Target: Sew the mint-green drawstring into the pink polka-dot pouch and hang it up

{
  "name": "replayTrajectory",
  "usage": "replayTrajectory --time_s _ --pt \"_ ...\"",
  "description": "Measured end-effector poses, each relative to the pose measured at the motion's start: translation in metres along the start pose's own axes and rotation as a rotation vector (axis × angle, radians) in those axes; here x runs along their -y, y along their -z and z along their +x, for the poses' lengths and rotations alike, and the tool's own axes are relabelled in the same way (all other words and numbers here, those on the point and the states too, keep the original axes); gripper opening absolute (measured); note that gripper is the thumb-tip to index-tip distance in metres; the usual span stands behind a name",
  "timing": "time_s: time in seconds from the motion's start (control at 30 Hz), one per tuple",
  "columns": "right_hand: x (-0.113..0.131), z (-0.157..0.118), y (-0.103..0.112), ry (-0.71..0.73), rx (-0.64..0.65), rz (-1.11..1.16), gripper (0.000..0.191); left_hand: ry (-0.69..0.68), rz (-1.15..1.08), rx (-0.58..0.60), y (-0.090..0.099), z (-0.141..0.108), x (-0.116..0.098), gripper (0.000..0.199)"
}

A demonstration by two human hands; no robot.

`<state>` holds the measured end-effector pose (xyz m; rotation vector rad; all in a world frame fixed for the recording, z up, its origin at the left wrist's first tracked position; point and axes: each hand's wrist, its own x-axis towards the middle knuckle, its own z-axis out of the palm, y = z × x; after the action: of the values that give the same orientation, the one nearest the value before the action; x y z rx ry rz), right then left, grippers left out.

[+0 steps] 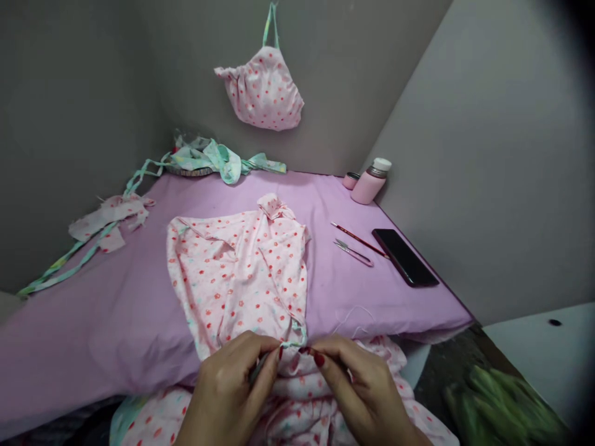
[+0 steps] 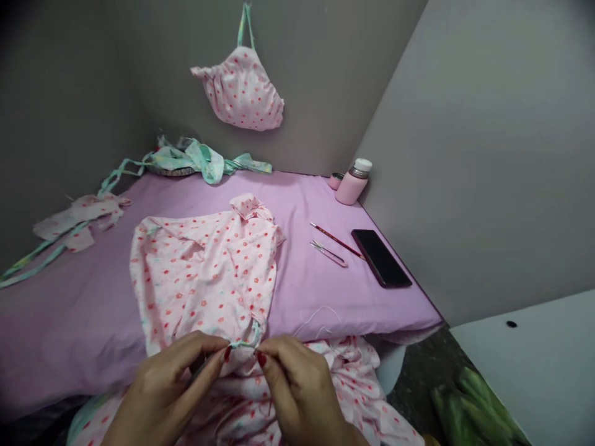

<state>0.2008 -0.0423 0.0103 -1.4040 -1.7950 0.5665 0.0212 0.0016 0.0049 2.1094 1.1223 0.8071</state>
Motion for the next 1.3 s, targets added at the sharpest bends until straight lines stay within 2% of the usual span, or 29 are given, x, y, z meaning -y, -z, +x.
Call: replayTrajectory --time_s 0.1,0.17,0.37,0.5,0.8,1.1,1.3 --pt "-0.001 -0.001 -0.005 0.139 0.035 -0.071 0.022 0.036 -0.052 0.005 0.0 0.0 -0.002 0.016" --pt "-0.001 -0.002 -0.01 0.176 0.054 -0.13 0.024 0.047 -0.087 0.015 0.0 -0.001 -0.002 0.016" --pt "-0.002 -0.001 -0.015 0.212 0.027 -0.228 0.028 0.124 -0.159 0.047 0.003 -0.004 -0.002 0.016" --pt "-0.001 0.0 -0.013 0.22 0.032 -0.216 0.028 0.157 -0.16 0.059 0.004 -0.006 -0.003 0.015" --pt "-0.001 -0.002 -0.014 0.226 0.016 -0.212 0.028 0.133 -0.118 0.042 0.003 -0.006 -0.003 0.015" --pt "-0.003 -0.005 -0.018 0.194 0.004 -0.158 0.027 -0.1 -0.001 -0.01 0.003 -0.01 0.001 0.013" --pt "0.0 -0.005 -0.018 0.09 0.061 -0.077 0.027 -0.242 0.08 -0.064 0.002 -0.01 0.0 0.015"
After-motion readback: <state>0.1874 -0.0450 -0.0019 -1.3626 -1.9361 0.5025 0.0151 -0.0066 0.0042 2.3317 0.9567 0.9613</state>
